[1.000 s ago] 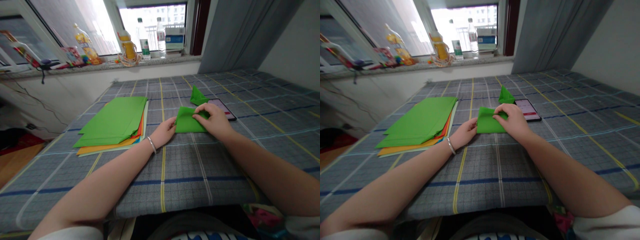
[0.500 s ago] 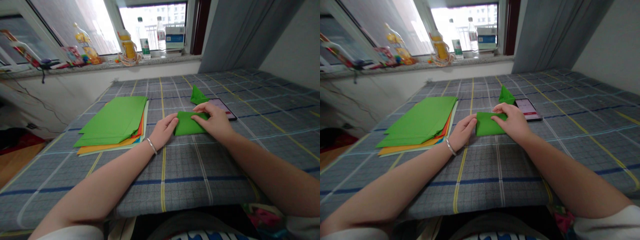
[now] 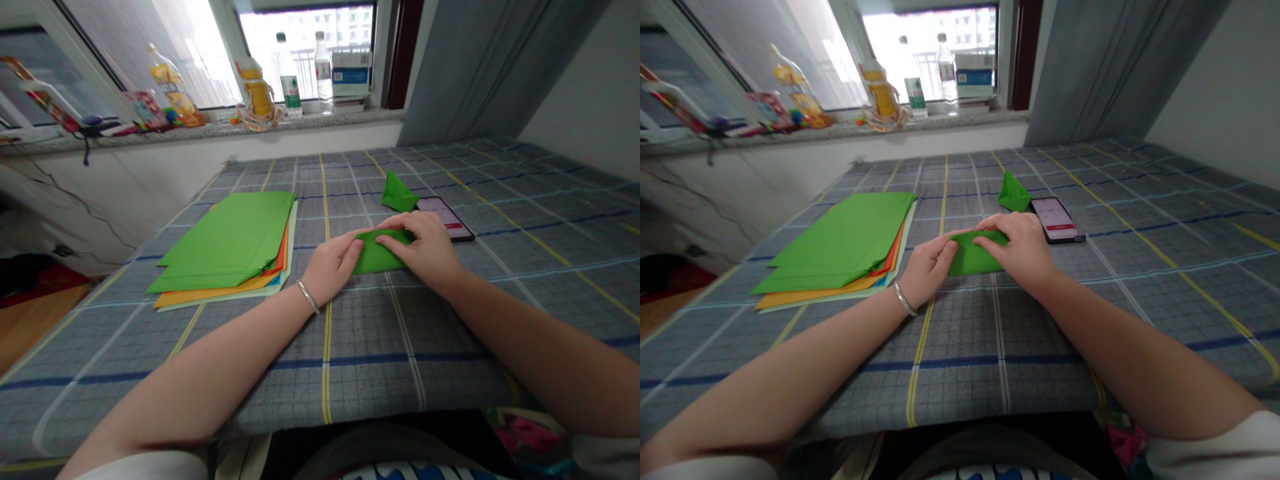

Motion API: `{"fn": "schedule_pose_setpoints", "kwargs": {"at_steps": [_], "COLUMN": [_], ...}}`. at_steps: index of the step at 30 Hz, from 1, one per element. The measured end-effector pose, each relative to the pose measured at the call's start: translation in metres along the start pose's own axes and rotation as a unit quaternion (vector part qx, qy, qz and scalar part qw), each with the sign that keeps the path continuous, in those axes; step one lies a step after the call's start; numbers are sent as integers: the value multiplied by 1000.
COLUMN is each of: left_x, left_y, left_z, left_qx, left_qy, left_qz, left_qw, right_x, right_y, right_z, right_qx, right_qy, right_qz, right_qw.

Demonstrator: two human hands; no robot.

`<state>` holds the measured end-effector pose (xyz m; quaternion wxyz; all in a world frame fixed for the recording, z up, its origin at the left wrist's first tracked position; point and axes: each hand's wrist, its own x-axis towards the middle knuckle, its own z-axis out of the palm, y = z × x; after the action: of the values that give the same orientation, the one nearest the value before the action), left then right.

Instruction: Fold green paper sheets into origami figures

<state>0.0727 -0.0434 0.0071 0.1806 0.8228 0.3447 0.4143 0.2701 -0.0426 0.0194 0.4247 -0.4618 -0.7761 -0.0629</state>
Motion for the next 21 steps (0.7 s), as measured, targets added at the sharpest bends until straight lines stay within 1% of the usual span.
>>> {"fn": "schedule_pose_setpoints", "kwargs": {"at_steps": [4, 21], "left_x": [0, 0], "left_y": [-1, 1], "left_z": [1, 1], "left_qx": [13, 17], "left_qy": [-1, -2], "left_qz": [9, -8], "left_qw": [1000, 1000], "right_x": [-1, -1], "right_y": [-1, -4], "right_z": [1, 4], "right_qx": [4, 0], "right_qy": [-1, 2], "right_qz": [8, 12], "right_qw": [1000, 1000]}}
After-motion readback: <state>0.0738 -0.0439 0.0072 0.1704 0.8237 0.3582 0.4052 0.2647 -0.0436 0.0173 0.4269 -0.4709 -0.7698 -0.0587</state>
